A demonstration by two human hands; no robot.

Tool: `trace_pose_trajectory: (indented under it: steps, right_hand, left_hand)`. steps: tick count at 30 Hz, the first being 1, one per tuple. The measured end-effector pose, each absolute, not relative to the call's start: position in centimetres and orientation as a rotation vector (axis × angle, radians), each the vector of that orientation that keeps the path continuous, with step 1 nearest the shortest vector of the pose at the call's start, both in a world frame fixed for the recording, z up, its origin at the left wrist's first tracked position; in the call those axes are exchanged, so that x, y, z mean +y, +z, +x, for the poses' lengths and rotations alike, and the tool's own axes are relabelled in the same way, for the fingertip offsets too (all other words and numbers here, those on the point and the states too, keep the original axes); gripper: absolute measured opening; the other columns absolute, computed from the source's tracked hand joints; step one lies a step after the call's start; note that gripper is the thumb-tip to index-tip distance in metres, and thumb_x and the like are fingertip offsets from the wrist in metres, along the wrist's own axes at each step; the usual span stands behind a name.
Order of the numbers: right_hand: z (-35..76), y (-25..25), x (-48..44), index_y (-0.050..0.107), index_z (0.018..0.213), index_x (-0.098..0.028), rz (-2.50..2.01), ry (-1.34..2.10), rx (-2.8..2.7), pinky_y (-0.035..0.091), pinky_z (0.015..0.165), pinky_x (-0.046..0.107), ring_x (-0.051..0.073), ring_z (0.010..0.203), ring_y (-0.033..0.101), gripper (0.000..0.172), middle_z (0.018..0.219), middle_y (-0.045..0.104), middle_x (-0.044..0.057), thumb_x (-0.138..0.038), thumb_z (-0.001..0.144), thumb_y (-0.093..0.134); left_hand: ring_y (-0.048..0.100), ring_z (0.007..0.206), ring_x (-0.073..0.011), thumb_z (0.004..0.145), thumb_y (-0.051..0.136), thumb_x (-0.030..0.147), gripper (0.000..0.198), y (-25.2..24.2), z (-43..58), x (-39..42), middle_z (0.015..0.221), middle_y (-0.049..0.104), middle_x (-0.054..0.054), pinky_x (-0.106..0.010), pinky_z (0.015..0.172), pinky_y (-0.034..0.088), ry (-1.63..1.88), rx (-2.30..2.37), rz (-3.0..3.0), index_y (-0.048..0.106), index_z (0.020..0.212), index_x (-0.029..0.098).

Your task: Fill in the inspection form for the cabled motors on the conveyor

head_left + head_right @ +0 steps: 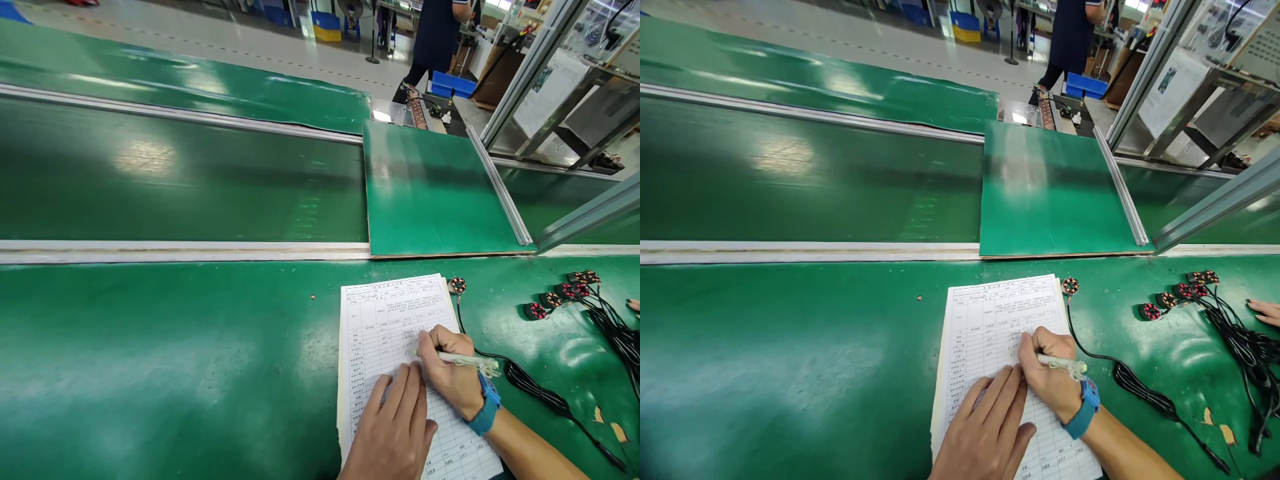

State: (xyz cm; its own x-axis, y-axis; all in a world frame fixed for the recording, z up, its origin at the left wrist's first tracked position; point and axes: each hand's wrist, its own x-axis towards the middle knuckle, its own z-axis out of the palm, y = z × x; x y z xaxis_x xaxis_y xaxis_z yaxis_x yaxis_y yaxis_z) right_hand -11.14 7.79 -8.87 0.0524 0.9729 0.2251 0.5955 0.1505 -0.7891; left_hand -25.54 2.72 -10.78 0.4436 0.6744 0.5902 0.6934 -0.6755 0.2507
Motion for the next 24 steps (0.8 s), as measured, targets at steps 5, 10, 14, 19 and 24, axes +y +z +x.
trace_pose_trajectory:
  steps: [5, 10, 14, 19, 24]
  right_hand:
    - [-11.33, -8.25, 7.97, 0.032, 0.058, -0.022, -1.545, 0.592, -1.657, 0.026, 0.046, 0.023, 0.008, 0.045, 0.028, 0.047, 0.05, 0.03, -0.007, -0.033, 0.099, 0.051]
    - [-11.27, -8.13, 7.87, 0.033, 0.058, -0.021, -1.554, 0.615, -1.645, 0.026, 0.046, 0.023, 0.008, 0.046, 0.028, 0.047, 0.051, 0.029, -0.007, -0.034, 0.1, 0.05]
    - [-11.27, -8.19, 7.87, 0.033, 0.058, -0.021, -1.547, 0.625, -1.65, 0.027, 0.047, 0.024, 0.008, 0.046, 0.029, 0.047, 0.051, 0.03, -0.007, -0.034, 0.1, 0.051]
    - [-11.24, -8.27, 7.99, 0.028, 0.06, -0.021, -1.49, 0.595, -1.659, 0.024, 0.046, 0.023, 0.007, 0.046, 0.025, 0.048, 0.052, 0.026, -0.008, -0.03, 0.099, 0.054]
    - [-11.15, -8.48, 7.96, 0.028, 0.061, -0.021, -1.493, 0.597, -1.66, 0.023, 0.046, 0.023, 0.006, 0.046, 0.025, 0.047, 0.053, 0.025, -0.008, -0.028, 0.099, 0.055]
  left_hand:
    - [0.061, 0.113, -0.0283, 0.102, 0.041, 0.027, 0.037, -10.67, -25.56, 2.64, 0.114, 0.073, -0.017, -0.043, 0.097, 0.04, -1.062, -1.264, -2.674, 0.071, 0.108, 0.005]
    - [0.06, 0.115, -0.0281, 0.102, 0.043, 0.027, 0.036, -10.47, -25.63, 2.55, 0.118, 0.072, -0.017, -0.043, 0.098, 0.04, -1.028, -1.265, -2.69, 0.071, 0.11, 0.005]
    - [0.06, 0.115, -0.0292, 0.101, 0.044, 0.027, 0.037, -10.49, -25.66, 2.51, 0.118, 0.072, -0.018, -0.044, 0.098, 0.04, -1.012, -1.249, -2.697, 0.07, 0.111, 0.004]
    - [0.059, 0.116, -0.0293, 0.101, 0.045, 0.028, 0.035, -10.63, -25.61, 2.54, 0.118, 0.072, -0.017, -0.044, 0.099, 0.039, -1.018, -1.264, -2.701, 0.07, 0.11, 0.005]
    - [0.059, 0.116, -0.029, 0.102, 0.042, 0.028, 0.037, -10.35, -25.6, 2.5, 0.117, 0.073, -0.016, -0.044, 0.099, 0.039, -1.024, -1.262, -2.692, 0.071, 0.109, 0.006]
